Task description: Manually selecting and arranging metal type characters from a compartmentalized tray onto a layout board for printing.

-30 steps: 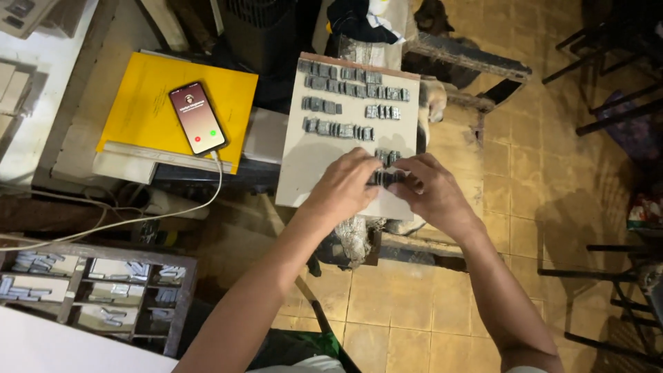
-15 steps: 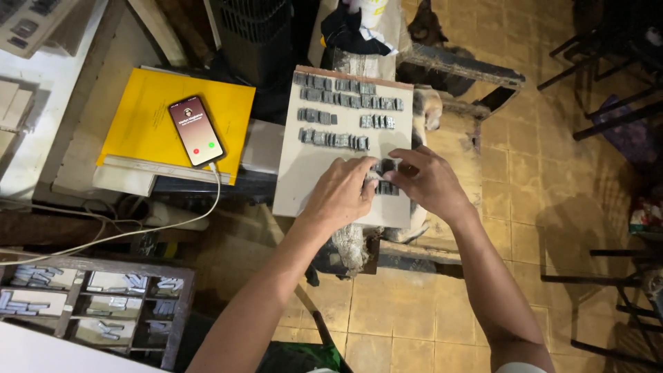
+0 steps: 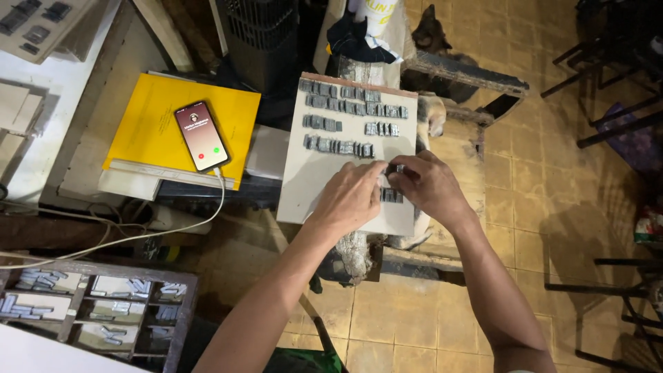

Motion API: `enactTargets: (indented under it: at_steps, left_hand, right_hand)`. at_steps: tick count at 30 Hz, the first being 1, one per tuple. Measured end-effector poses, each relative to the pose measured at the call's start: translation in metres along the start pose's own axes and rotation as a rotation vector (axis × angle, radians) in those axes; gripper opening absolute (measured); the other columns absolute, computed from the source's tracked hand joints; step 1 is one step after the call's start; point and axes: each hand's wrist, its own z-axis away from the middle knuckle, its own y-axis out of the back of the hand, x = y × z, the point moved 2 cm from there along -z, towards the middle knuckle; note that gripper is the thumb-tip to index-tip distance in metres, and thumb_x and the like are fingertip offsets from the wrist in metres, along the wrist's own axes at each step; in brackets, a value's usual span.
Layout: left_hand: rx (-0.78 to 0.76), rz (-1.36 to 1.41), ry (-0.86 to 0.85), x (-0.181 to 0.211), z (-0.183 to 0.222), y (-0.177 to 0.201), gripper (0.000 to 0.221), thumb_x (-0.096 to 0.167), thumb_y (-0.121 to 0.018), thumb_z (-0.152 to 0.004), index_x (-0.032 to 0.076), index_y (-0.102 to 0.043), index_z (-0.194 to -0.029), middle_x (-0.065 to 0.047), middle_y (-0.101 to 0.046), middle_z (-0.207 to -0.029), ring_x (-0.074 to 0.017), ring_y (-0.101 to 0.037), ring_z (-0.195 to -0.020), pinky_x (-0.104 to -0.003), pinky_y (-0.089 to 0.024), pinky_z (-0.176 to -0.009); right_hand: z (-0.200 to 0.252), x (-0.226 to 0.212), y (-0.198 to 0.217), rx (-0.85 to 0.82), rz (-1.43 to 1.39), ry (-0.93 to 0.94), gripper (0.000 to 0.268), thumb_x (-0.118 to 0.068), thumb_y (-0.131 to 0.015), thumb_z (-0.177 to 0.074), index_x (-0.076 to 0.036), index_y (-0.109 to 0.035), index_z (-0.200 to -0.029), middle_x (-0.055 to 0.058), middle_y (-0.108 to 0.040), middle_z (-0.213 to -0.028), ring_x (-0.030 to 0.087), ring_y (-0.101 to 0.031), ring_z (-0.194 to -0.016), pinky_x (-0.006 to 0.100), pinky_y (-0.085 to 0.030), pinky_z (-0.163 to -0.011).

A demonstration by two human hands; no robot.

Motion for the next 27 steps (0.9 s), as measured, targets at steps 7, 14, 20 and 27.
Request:
enactTargets:
  at_steps: [7, 14, 20, 27]
  left_hand:
    - [-0.017, -0.040, -0.006, 0.000, -0.016, -0.016, 0.051, -0.007, -0.045, -0.091, 0.000, -0.053, -0.141, -0.026, -0.068, -0.107, -0.0387, -0.070, -0.088, -0.045, -0.063, -0.064]
    - [-0.064, -0.105, 0.034, 0.011, -0.023, -0.007, 0.056, -0.010, -0.044, -0.090, 0.004, -0.044, -0.144, -0.026, -0.060, -0.133, -0.0431, -0.070, -0.099, -0.050, -0.064, -0.075]
    - [0.043, -0.161, 0.000, 0.012, -0.013, -0.003, 0.052, -0.004, -0.044, -0.094, 0.004, -0.043, -0.145, -0.025, -0.056, -0.140, -0.0448, -0.070, -0.097, -0.051, -0.063, -0.070]
    - [0.266, -0.132, -0.068, 0.023, 0.163, 0.062, 0.065, -0.016, -0.062, -0.078, -0.002, -0.051, -0.141, -0.022, -0.059, -0.136, -0.0408, -0.068, -0.097, -0.046, -0.061, -0.066]
  right_hand:
    - [-0.013, 0.023, -0.012, 0.102, -0.025, 0.048, 0.028, -0.026, -0.079, -0.091, -0.017, -0.077, -0.117, 0.013, -0.066, -0.092, 0.033, -0.072, -0.086, 0.041, -0.059, -0.069]
    - [-0.025, 0.033, -0.020, 0.206, 0.001, 0.088, 0.030, -0.023, -0.080, -0.087, -0.019, -0.077, -0.116, 0.008, -0.067, -0.090, 0.031, -0.072, -0.085, 0.041, -0.059, -0.071]
    - [-0.020, 0.032, -0.007, 0.205, -0.151, 0.134, 0.048, -0.008, -0.079, -0.082, -0.005, -0.072, -0.129, 0.023, -0.065, -0.091, 0.041, -0.068, -0.090, 0.049, -0.057, -0.076]
    - [0.062, -0.065, -0.004, 0.316, 0.010, 0.414, 0.024, -0.011, -0.077, -0.108, -0.002, -0.073, -0.130, 0.012, -0.069, -0.101, 0.023, -0.064, -0.082, 0.040, -0.053, -0.082]
